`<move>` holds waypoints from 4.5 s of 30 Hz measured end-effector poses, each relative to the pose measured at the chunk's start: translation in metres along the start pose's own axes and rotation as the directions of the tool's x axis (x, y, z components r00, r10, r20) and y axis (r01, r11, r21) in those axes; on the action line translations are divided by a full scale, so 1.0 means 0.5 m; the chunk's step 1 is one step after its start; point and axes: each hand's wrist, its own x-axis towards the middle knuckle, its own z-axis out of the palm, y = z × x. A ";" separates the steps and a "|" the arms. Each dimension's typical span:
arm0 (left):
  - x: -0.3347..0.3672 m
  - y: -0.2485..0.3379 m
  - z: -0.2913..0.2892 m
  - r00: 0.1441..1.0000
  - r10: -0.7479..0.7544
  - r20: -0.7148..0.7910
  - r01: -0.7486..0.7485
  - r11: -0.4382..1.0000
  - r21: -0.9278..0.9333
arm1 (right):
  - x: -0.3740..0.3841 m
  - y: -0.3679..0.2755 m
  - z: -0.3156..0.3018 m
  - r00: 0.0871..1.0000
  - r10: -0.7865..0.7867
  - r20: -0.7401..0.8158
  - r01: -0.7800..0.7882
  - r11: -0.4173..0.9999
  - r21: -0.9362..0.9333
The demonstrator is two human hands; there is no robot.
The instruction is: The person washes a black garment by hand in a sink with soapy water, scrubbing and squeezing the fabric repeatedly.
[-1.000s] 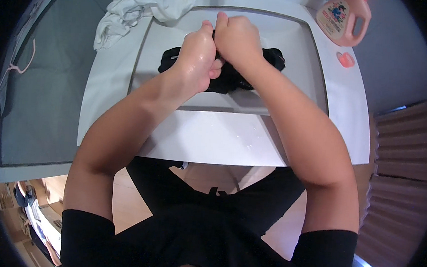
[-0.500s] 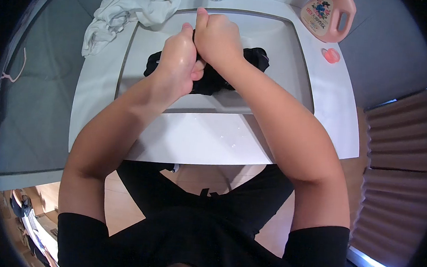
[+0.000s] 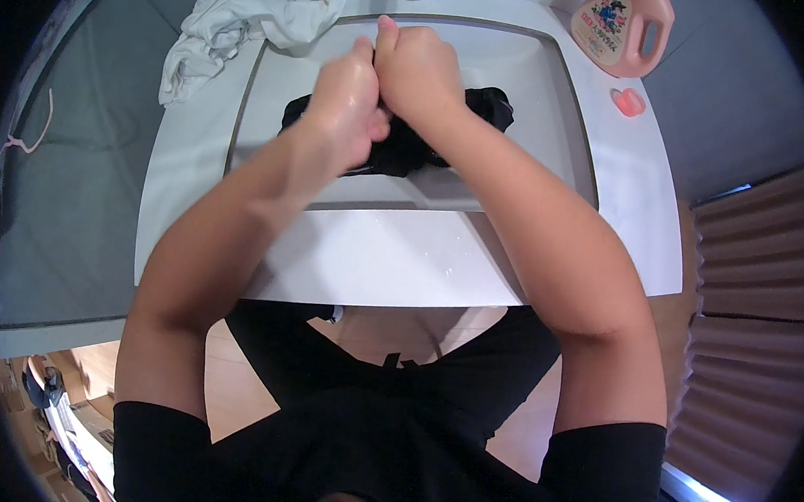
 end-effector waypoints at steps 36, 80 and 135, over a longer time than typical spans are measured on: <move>0.066 0.010 -0.106 0.859 0.489 0.151 -0.508 0.850 0.138 | -0.024 0.033 -0.061 0.901 -0.100 0.422 -0.247 0.682 0.688; 0.035 0.005 -0.050 0.825 0.555 0.104 -0.550 0.746 0.375 | -0.036 -0.019 -0.030 0.939 -0.344 -0.017 0.332 0.915 -0.228; -0.025 0.003 -0.018 0.992 0.030 0.126 -0.051 0.985 0.165 | -0.020 -0.012 -0.024 0.999 0.030 -0.031 -0.025 0.990 0.139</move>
